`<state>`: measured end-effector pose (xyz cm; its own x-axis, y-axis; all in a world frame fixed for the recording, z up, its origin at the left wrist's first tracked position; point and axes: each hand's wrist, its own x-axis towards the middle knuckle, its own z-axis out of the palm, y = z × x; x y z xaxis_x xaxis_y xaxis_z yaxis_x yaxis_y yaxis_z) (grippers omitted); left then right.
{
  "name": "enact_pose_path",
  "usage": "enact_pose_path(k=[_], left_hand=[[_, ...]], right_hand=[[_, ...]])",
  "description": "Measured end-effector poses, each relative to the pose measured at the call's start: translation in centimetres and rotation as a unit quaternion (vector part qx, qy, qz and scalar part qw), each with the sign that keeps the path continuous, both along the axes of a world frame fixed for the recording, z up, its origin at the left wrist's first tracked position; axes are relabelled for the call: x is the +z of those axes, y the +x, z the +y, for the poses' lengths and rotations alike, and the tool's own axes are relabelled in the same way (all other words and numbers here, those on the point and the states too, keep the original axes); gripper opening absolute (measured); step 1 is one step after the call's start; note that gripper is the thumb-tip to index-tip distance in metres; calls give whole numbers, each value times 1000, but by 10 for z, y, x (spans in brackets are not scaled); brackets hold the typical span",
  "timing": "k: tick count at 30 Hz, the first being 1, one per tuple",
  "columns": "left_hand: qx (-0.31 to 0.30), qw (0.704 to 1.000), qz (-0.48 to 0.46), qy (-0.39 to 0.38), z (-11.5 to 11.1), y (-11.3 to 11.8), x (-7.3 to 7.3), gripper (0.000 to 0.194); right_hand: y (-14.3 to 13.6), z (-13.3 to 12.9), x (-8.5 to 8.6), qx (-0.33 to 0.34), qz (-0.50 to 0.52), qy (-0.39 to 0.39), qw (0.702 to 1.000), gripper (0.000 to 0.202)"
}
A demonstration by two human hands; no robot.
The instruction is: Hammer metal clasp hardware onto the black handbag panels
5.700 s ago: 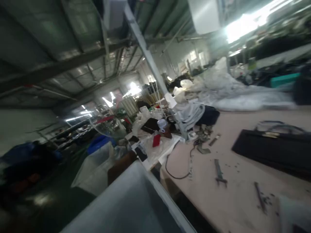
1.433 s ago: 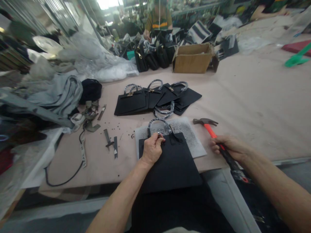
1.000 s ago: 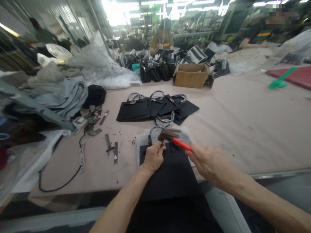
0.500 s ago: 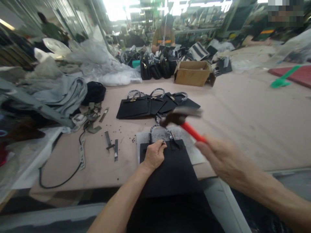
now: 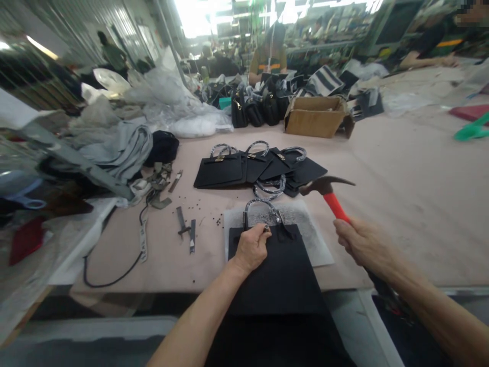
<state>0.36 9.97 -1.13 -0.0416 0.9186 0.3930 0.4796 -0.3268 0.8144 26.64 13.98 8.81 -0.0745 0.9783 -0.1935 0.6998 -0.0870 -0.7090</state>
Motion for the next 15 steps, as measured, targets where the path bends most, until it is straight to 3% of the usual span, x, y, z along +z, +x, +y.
enact_pose_path(k=[3, 6, 8, 12, 15], left_hand=[[2, 1000, 5, 4, -1, 1, 1, 12], [0, 1000, 20, 13, -2, 2, 2, 10], [6, 1000, 23, 18, -2, 2, 2, 9], [10, 999, 29, 9, -1, 0, -1, 11], [24, 999, 39, 9, -4, 3, 1, 12]], right_hand=[[17, 20, -33, -35, -54, -44, 997, 34], [24, 34, -55, -41, -180, 25, 983, 30], [15, 34, -63, -34, -194, 108, 974, 35], [-31, 15, -73, 96, -150, 310, 934, 48], [-68, -4, -86, 178, -175, 308, 918, 47]])
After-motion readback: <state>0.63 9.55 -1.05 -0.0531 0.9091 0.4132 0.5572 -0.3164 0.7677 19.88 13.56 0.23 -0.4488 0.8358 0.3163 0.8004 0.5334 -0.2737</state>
